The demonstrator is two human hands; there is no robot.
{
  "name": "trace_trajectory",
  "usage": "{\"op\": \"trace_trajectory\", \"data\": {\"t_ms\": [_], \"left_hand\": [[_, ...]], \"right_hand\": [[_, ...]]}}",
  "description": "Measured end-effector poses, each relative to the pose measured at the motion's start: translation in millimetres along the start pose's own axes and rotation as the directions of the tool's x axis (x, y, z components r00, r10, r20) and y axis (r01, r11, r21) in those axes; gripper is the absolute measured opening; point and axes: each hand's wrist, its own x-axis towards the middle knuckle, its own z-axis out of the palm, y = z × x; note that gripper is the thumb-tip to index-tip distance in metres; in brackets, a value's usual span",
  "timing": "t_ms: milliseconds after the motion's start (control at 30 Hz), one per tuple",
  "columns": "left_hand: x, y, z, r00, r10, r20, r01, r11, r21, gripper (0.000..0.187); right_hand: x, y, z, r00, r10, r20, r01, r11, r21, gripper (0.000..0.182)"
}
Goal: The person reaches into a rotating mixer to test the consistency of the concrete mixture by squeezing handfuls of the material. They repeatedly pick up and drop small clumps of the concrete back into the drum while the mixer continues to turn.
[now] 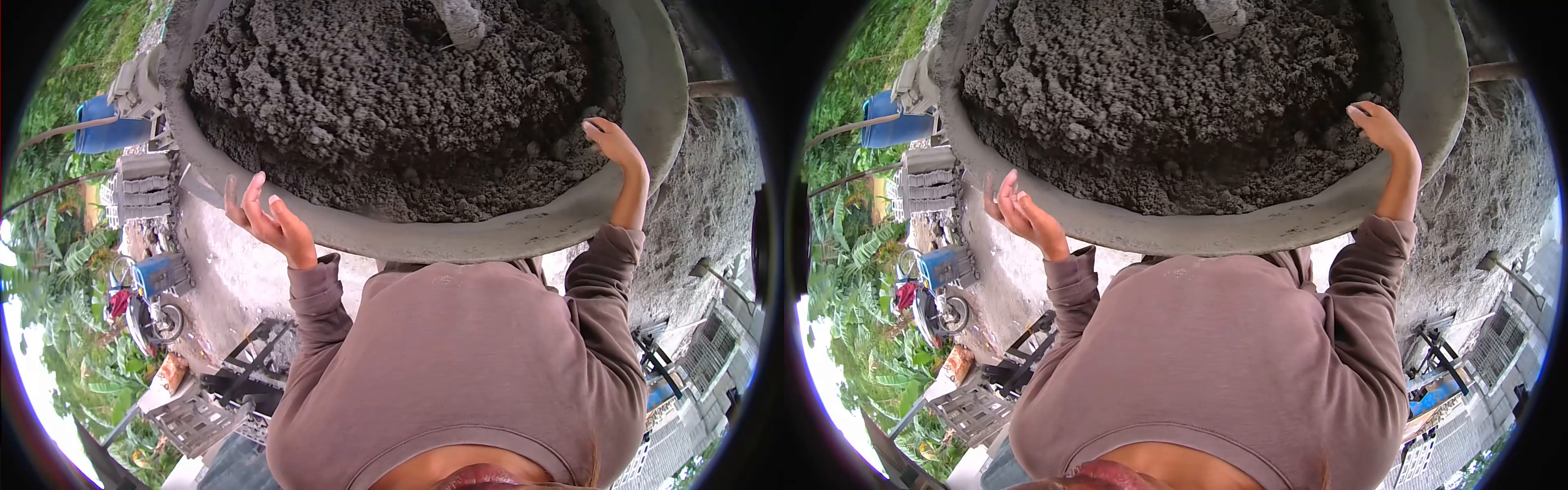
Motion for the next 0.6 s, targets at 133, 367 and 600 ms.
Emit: {"op": "trace_trajectory", "data": {"t_ms": [133, 367, 600], "left_hand": [[1.9, -7.6, -6.6, 0.997, 0.046, -0.066, -0.045, 0.999, 0.024, 0.027], [-1.7, -17.0, -9.8, 0.986, 0.110, -0.127, -0.109, 0.994, 0.022, 0.036], [-5.9, -30.6, -11.8, 0.970, 0.112, -0.217, -0.112, 0.994, 0.013, 0.047]], "right_hand": [[5.1, -0.4, 7.3, 0.997, -0.073, 0.009, 0.073, 0.997, -0.005, 0.054], [-1.5, -8.8, 15.7, 1.000, -0.016, 0.021, 0.016, 1.000, -0.010, 0.053], [5.3, 0.0, 25.4, 0.999, -0.022, 0.027, 0.023, 1.000, -0.017, 0.052]]}}
